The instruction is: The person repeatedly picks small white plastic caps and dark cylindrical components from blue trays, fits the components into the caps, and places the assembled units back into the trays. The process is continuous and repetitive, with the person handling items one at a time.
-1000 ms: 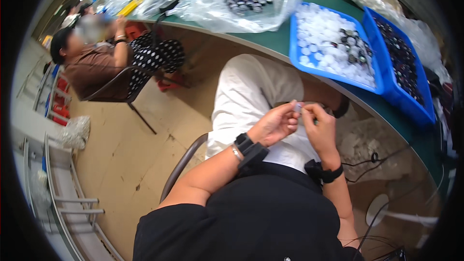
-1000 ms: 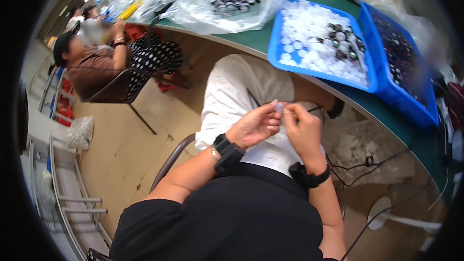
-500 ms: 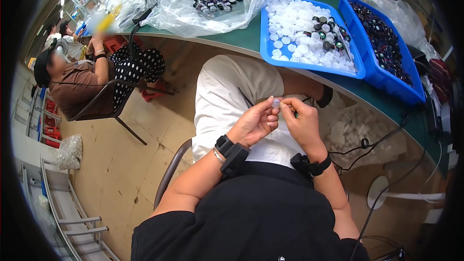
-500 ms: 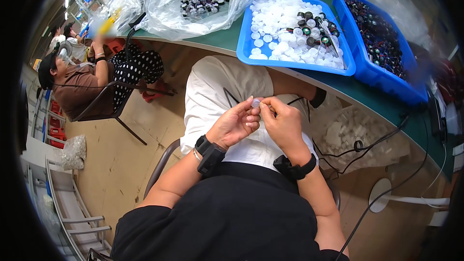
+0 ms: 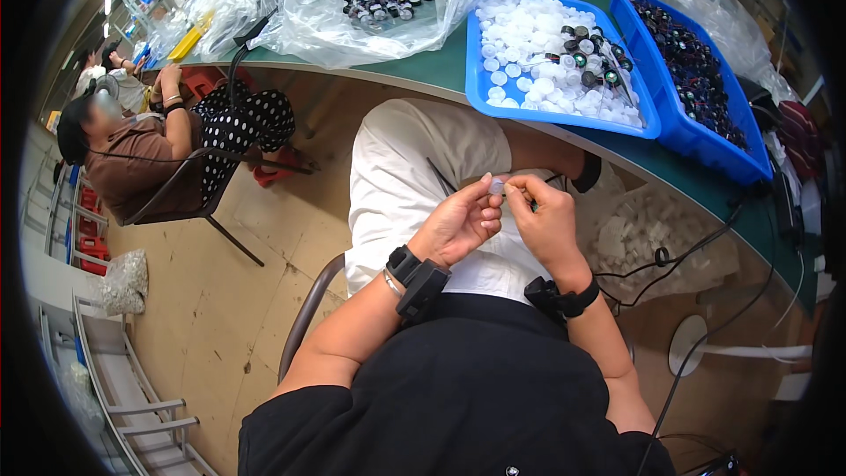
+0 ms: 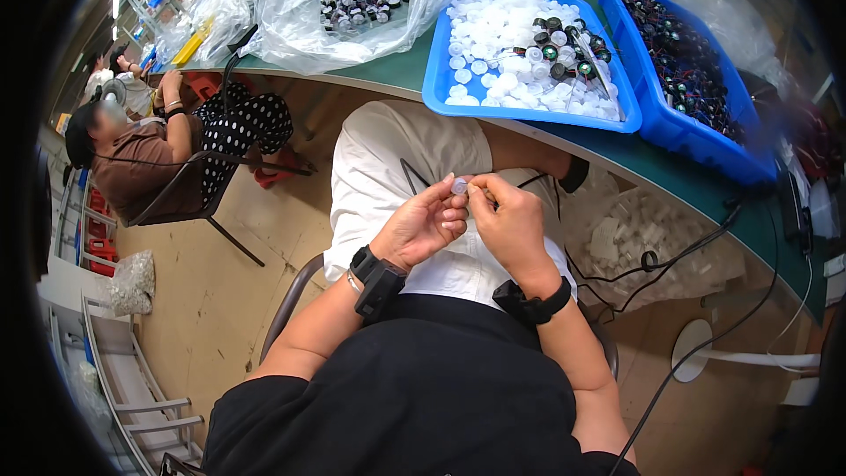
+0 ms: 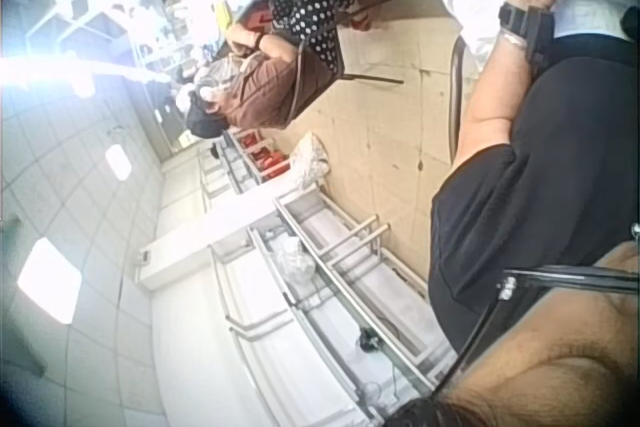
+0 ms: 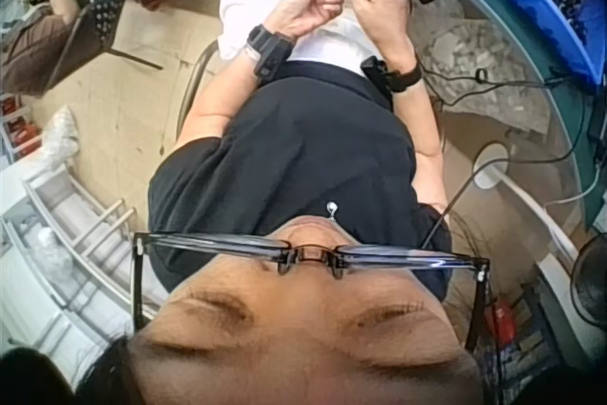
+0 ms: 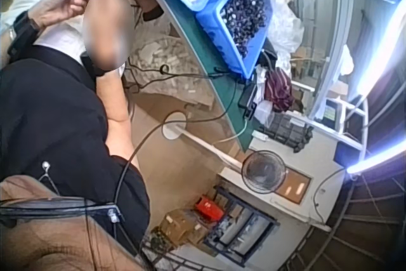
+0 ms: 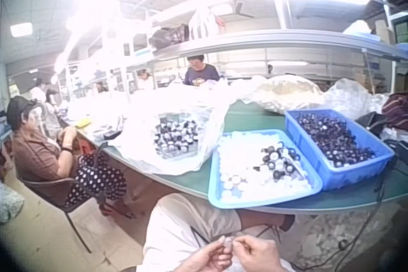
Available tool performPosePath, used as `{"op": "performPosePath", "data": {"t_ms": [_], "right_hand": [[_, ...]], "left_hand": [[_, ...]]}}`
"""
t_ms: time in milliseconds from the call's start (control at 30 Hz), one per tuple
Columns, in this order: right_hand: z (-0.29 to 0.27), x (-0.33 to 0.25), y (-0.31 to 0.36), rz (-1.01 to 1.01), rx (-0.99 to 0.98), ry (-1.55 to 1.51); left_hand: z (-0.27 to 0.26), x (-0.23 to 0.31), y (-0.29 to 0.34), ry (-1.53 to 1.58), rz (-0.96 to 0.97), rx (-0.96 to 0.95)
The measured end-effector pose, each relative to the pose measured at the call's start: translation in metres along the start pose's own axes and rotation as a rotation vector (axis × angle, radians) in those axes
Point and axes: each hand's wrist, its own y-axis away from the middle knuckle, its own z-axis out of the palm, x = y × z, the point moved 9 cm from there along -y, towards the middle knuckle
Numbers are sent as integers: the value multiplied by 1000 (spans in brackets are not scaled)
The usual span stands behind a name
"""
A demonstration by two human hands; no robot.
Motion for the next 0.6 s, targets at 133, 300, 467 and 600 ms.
{"op": "performPosePath", "data": {"t_ms": [133, 300, 467, 600], "right_hand": [[0, -7, 1, -62, 2, 92], [1, -5, 2, -46, 19, -27], [0, -5, 1, -26, 6, 10], [-2, -14, 2, -85, 37, 95]], "left_hand": [[-1, 0, 0, 8, 0, -5], [-1, -1, -1, 23, -11, -28], [0, -1, -1, 21, -9, -20], [1, -2, -1, 7, -5, -10]]}}
